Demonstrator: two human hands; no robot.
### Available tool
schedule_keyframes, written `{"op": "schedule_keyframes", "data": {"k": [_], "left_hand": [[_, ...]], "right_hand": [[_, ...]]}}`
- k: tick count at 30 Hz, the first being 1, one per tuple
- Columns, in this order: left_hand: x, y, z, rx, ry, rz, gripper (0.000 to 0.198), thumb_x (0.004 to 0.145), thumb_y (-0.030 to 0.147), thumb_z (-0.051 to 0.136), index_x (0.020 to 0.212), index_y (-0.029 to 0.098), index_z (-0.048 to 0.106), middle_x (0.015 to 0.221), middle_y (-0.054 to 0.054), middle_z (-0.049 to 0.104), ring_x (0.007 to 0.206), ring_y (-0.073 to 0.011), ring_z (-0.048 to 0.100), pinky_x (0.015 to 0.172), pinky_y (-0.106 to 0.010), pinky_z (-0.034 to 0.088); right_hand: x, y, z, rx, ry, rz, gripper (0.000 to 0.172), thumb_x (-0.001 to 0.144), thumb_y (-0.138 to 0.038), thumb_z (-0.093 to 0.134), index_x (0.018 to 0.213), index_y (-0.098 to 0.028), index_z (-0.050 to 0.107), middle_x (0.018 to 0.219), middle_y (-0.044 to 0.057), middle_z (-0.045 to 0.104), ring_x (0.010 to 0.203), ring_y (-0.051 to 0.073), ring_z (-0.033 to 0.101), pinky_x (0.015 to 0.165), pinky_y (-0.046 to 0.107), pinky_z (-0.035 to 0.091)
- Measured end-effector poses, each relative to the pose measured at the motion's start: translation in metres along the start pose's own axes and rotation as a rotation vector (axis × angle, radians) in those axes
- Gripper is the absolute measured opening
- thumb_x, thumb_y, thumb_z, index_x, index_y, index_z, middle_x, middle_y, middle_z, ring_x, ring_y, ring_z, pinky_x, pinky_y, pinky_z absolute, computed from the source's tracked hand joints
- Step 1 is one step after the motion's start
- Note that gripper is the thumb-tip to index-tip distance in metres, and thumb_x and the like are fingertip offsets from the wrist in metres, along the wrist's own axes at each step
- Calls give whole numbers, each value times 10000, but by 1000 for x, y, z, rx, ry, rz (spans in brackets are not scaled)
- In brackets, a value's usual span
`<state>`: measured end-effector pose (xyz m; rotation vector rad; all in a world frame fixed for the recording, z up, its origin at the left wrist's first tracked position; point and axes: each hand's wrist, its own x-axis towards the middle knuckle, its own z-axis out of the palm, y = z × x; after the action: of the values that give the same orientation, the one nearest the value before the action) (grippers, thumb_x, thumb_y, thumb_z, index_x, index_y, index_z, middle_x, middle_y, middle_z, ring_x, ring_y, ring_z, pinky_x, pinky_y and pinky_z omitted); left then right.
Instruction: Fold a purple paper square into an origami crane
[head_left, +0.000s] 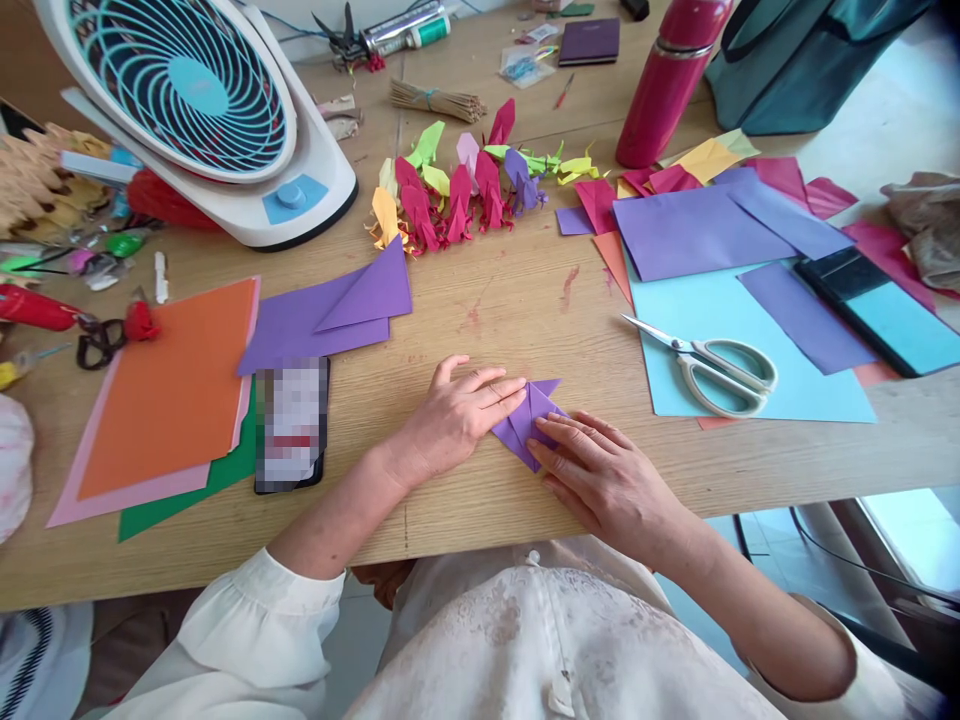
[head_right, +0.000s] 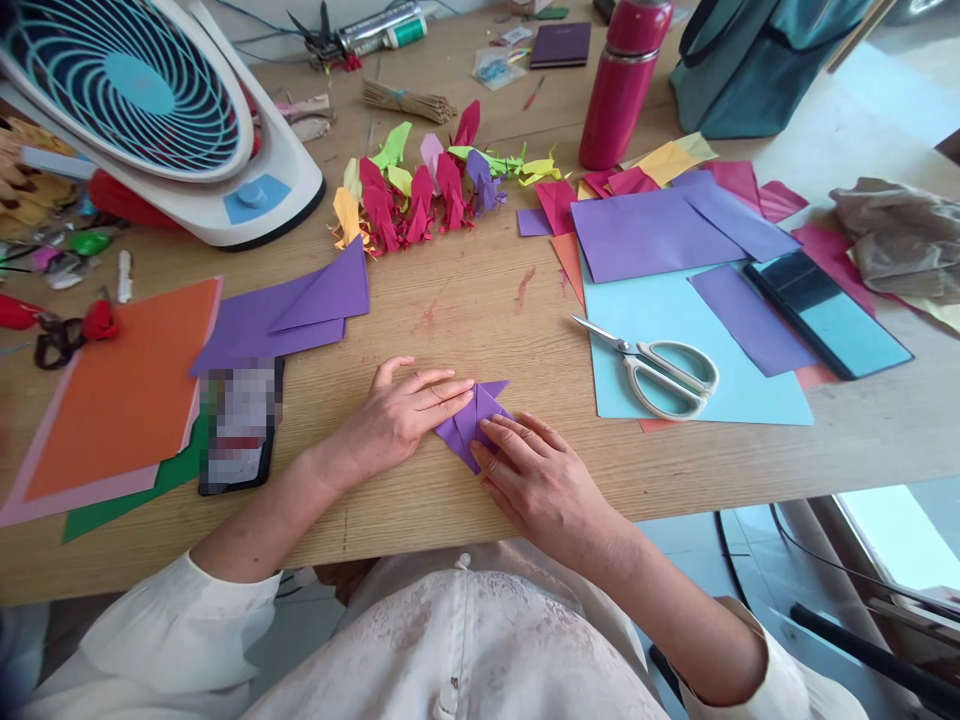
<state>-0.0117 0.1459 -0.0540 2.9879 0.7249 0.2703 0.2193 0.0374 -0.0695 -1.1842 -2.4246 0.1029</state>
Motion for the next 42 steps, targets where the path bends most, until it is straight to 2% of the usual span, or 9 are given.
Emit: {"op": "schedule_keyframes", "data": {"k": [11,20,23,29,36,40,42], "left_hand": [[4,2,0,55,35,33,400,1021,96,380,1343,197,594,1386,-85,643,1210,-217,606,1099,-533,311],[12,6,-7,42,-26,-8,375,1006,135,417,1300,215,636,1367,-70,656,1161,-242,605,1086,-542,333],[19,3,-13,-25,-56,-47,318,990,190,481,1231,238,685,1315,-54,684,1146,-242,600,1059,-504,358],[30,-5,-21,-103,-55,-60,269,983,216,492,1057,256,748,1197,-29,723,1101,-231,596,1022,-456,351],[43,-16,-16,-239,-93,-120,170,929,206,565,939,235,732,1123,-28,688,1084,-233,565,995,-424,362],[57,-21,-12,-321,-161,-212,80,881,265,647,879,220,713,1120,-53,629,1116,-258,527,1036,-457,344],[63,-22,-9,-323,-180,-263,105,864,307,679,847,205,696,1095,-63,609,1120,-271,511,1047,-477,332]], "right_hand": [[1,0,0,16,2,4,311,995,-208,525,1260,-114,658,1342,160,643,1266,265,596,1121,474,469],[0,1,1,46,-11,29,315,997,-219,515,1268,-154,662,1313,139,657,1261,262,597,1105,485,474],[3,2,-2,60,-35,25,313,1003,-225,504,1261,-166,670,1282,142,671,1232,257,609,1084,478,482],[5,5,-8,32,-64,-1,303,1013,-225,486,1236,-168,683,1419,139,602,1200,273,607,977,461,502],[4,9,-7,57,-67,-38,324,988,-178,506,1271,-169,666,1429,127,602,1220,279,599,962,462,488],[4,8,-7,54,-57,-38,326,987,-166,499,1263,-170,671,1414,129,614,1217,275,606,966,460,488],[5,8,-8,51,-57,-40,323,989,-163,494,1256,-165,675,1413,130,615,1221,273,603,968,457,486]]}}
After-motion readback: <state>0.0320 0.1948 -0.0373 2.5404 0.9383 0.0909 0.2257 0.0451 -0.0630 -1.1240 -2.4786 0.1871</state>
